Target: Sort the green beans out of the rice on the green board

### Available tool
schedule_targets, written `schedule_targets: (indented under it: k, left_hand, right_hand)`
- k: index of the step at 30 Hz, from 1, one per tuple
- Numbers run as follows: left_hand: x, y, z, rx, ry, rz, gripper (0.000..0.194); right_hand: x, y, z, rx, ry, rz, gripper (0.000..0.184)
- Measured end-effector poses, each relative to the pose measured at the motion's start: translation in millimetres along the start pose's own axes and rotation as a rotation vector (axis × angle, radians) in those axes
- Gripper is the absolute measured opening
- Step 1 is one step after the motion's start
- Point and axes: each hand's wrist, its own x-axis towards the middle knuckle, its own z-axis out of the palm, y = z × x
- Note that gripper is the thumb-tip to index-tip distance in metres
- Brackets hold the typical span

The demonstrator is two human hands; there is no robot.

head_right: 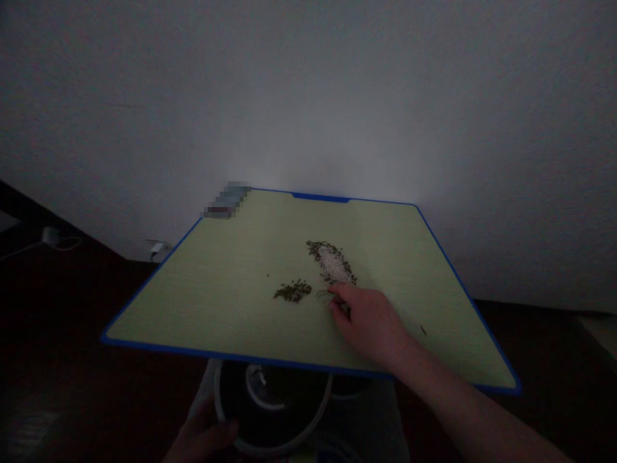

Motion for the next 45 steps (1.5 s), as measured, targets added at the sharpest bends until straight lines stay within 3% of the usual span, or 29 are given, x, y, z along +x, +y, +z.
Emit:
schedule_targets:
  k: [4,9,13,18,22,26,30,38,45]
  left_hand:
    - [1,-2,-3.3,-0.02,0.014,-0.008,0.1]
    - [5,-7,-14.0,0.005,0.041,-0.006,0.096]
    - [5,-5,-15.1,-0.012,0.006,-0.002,0.088]
    - [3,-2,-14.2,0.005,0.072,-0.031,0.087]
    - [4,-4,-17.0,0.004,0.028,0.003,0.09]
    - [4,-6,-16.9,0.039,0.074,-0.025,0.095]
    - [2,-4,-11.0,0.018,0.045,-0.003,0.103]
    - [2,-3,-9.0,-0.011,0.088,-0.021,0.1]
    - [0,-2,-7.4,-0.038,0.087,-0.059,0.084]
  right_hand:
    - [-3,6,-2,0.066,0.005,0.029,0.029]
    - [-3,-14,9,0.125,-0.038,-0.071,0.027]
    - [3,-24,12,0.09,-0.012,-0.064,0.029]
    - [8,-14,5,0.037,0.021,0.007,0.03]
    - [6,-8,2,0.011,0.046,0.046,0.031]
    - [5,-10,5,0.024,0.055,-0.004,0.03]
    - [6,-12,7,0.016,0.035,-0.012,0.031]
    - [3,2,-1,0.016,0.046,0.048,0.03]
    - [9,3,-1,0.006,0.051,0.016,0.028]
